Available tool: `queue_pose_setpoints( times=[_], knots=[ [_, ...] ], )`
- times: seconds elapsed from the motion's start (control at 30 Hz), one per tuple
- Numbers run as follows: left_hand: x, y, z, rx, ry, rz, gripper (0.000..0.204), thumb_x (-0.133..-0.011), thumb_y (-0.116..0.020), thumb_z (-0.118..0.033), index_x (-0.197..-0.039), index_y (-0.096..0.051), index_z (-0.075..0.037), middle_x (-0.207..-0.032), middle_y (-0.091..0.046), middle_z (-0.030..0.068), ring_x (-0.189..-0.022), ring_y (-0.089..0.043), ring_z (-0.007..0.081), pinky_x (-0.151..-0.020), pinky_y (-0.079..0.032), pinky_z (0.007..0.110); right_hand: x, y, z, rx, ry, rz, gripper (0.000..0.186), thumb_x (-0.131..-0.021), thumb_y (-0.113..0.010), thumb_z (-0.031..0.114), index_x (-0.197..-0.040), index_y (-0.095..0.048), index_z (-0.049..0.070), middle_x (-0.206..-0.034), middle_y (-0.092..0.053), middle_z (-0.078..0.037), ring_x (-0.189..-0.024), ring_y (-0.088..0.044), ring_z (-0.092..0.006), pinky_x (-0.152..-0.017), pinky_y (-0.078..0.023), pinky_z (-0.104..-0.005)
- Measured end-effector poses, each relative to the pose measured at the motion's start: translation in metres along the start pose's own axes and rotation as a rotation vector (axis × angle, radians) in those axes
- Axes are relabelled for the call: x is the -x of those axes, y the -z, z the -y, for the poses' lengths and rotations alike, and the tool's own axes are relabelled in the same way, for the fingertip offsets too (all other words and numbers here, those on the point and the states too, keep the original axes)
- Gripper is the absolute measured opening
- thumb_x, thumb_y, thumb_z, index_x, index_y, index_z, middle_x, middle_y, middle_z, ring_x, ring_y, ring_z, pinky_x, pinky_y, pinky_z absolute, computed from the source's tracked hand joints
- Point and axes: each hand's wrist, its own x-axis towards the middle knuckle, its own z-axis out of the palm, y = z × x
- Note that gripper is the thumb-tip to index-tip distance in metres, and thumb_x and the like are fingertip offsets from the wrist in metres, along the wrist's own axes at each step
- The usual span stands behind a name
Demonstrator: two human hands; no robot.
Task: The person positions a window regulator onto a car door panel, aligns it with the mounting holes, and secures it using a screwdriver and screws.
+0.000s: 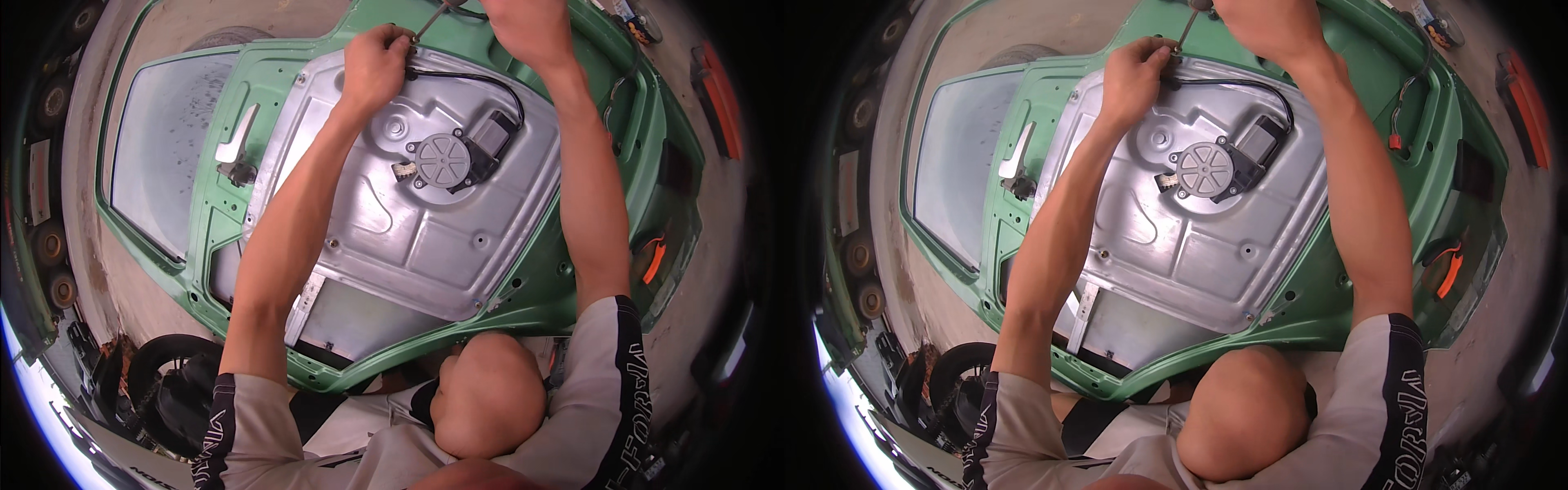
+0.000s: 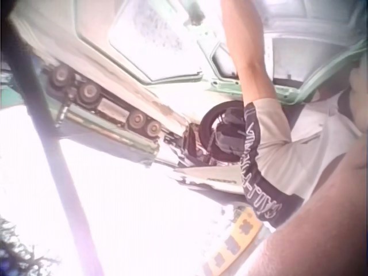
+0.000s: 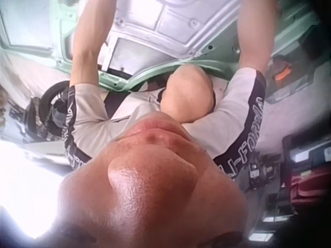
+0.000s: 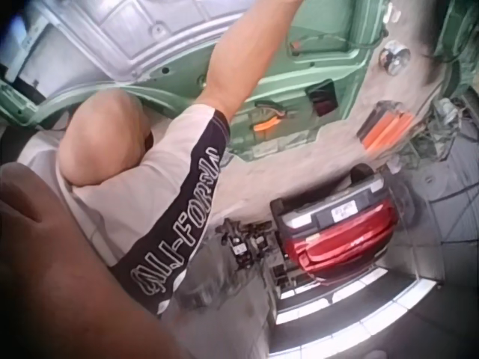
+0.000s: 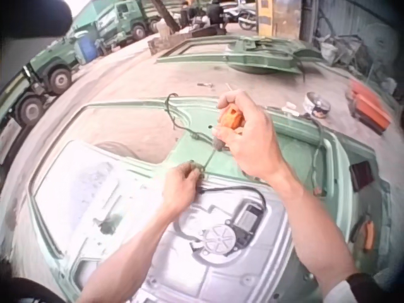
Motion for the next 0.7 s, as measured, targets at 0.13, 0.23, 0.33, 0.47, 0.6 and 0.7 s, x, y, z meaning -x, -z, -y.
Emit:
queue_pose_setpoints(
  times=[0.13,0.23,0.33,0.47,0.6,0.7],
  knots=[
    [0.001,0.003,0.011,-0.417,-0.399,-0.027,0.026,-0.093,-0.056,-0.01,-0.109,-0.074,0.0,-0.103,-0.073,0.0184,-0.093,-0.07,0.0333,-0.086,-0.053,0.041,0.0,-0.01,-0.001,-0.202,-0.13,0.126,0.033,-0.081,-0.071,-0.007,-0.108,-0.057,0.003,-0.08,-0.06,-0.005,-0.067,-0.064,-0.0136,-0.06,-0.052,-0.03],
    [0.002,0.002,0.01,-0.409,-0.352,0.002,0.027,-0.089,-0.056,-0.01,-0.106,-0.076,-0.003,-0.11,-0.069,0.0194,-0.102,-0.065,0.0403,-0.092,-0.05,0.045,-0.006,-0.009,0.005,-0.186,-0.113,0.175,0.032,-0.081,-0.071,-0.008,-0.107,-0.057,0.003,-0.078,-0.059,-0.005,-0.064,-0.064,-0.0141,-0.059,-0.053,-0.0307],
    [0.002,0.002,0.012,-0.431,-0.382,-0.022,0.026,-0.09,-0.056,-0.01,-0.105,-0.075,-0.002,-0.108,-0.069,0.0189,-0.1,-0.066,0.0391,-0.091,-0.051,0.045,-0.008,-0.01,0.004,-0.176,-0.08,0.211,0.03,-0.082,-0.07,-0.009,-0.106,-0.057,0.003,-0.076,-0.059,-0.005,-0.064,-0.064,-0.0141,-0.059,-0.053,-0.0308],
    [0.004,0.003,0.013,-0.42,-0.396,-0.058,0.026,-0.089,-0.055,-0.008,-0.104,-0.075,-0.002,-0.107,-0.07,0.0191,-0.099,-0.066,0.0396,-0.091,-0.051,0.045,-0.012,-0.011,0.011,-0.203,-0.129,0.236,0.029,-0.082,-0.07,-0.007,-0.106,-0.056,0.003,-0.074,-0.06,-0.006,-0.063,-0.064,-0.0148,-0.057,-0.051,-0.032],
    [0.006,0.012,0.014,-0.422,-0.392,-0.041,0.025,-0.09,-0.055,-0.009,-0.104,-0.075,-0.002,-0.108,-0.07,0.0195,-0.1,-0.066,0.0395,-0.091,-0.051,0.045,-0.018,-0.019,0.004,-0.189,-0.071,0.314,0.029,-0.083,-0.071,-0.005,-0.106,-0.056,0.002,-0.073,-0.061,-0.007,-0.062,-0.065,-0.0157,-0.058,-0.051,-0.0331],
    [-0.001,0.008,0.006,-0.476,-0.375,0.032,0.024,-0.089,-0.06,-0.01,-0.106,-0.075,-0.002,-0.108,-0.07,0.0197,-0.1,-0.067,0.0387,-0.091,-0.051,0.044,-0.033,-0.011,0.003,-0.164,-0.093,0.406,0.031,-0.083,-0.072,-0.003,-0.109,-0.056,0.003,-0.074,-0.064,-0.009,-0.063,-0.065,-0.0165,-0.059,-0.051,-0.0343]
  ],
)
